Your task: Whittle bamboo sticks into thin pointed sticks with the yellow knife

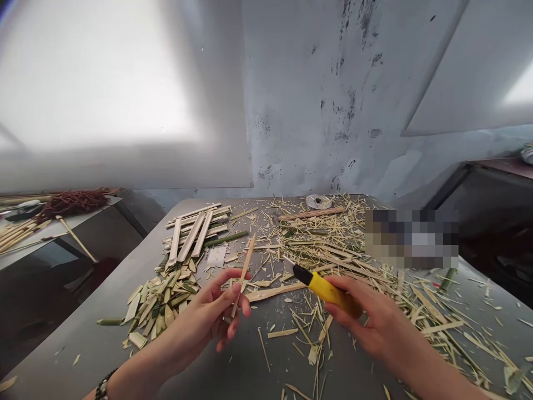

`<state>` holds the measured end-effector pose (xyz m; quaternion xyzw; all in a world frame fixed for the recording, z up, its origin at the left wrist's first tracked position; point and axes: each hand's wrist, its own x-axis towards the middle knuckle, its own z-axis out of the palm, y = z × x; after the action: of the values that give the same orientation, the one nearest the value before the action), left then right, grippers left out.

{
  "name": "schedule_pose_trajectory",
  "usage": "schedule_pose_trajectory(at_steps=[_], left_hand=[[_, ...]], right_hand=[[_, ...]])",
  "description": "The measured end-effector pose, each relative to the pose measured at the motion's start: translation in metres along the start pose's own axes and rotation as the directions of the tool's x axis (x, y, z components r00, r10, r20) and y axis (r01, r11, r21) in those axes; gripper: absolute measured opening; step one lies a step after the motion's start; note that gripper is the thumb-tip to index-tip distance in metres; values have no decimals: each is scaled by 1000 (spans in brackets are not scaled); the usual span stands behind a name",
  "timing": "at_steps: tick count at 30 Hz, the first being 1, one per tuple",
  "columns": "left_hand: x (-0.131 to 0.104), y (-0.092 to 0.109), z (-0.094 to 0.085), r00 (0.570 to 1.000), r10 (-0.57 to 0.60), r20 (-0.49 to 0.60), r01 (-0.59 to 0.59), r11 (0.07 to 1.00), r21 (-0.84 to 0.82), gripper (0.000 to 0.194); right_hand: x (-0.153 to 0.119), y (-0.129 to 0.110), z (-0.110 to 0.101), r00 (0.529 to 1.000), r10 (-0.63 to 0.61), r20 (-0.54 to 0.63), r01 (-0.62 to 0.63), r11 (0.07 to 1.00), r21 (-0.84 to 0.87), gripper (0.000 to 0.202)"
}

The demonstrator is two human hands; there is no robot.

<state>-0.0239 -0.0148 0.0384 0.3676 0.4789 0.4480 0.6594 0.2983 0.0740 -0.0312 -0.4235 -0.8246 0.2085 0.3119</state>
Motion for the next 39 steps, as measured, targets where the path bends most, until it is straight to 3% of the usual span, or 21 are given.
schedule_pose_trajectory(at_steps=[7, 14, 19, 25, 39], left_hand=[[1, -19, 12, 992, -58, 112, 67, 995, -79, 43], [5, -33, 15, 974, -93, 206, 117, 988, -105, 39], [5, -45, 16, 958, -109, 264, 147, 981, -127, 44], [5, -50, 16, 944, -105, 313, 156, 978, -141, 43], [6, -49, 13, 938, -91, 334, 153, 974, -165, 35]], right_hand=[[-16, -35, 24, 992, 30, 120, -47, 989, 137, 26], [-11, -26, 35, 947, -278, 159, 270, 960, 72, 43], [-10, -26, 40, 946, -288, 150, 280, 957, 71, 57], [-8, -26, 40, 955, -255, 153, 256, 967, 18, 47], [-4, -30, 44, 940, -320, 115, 337, 923, -188, 42]])
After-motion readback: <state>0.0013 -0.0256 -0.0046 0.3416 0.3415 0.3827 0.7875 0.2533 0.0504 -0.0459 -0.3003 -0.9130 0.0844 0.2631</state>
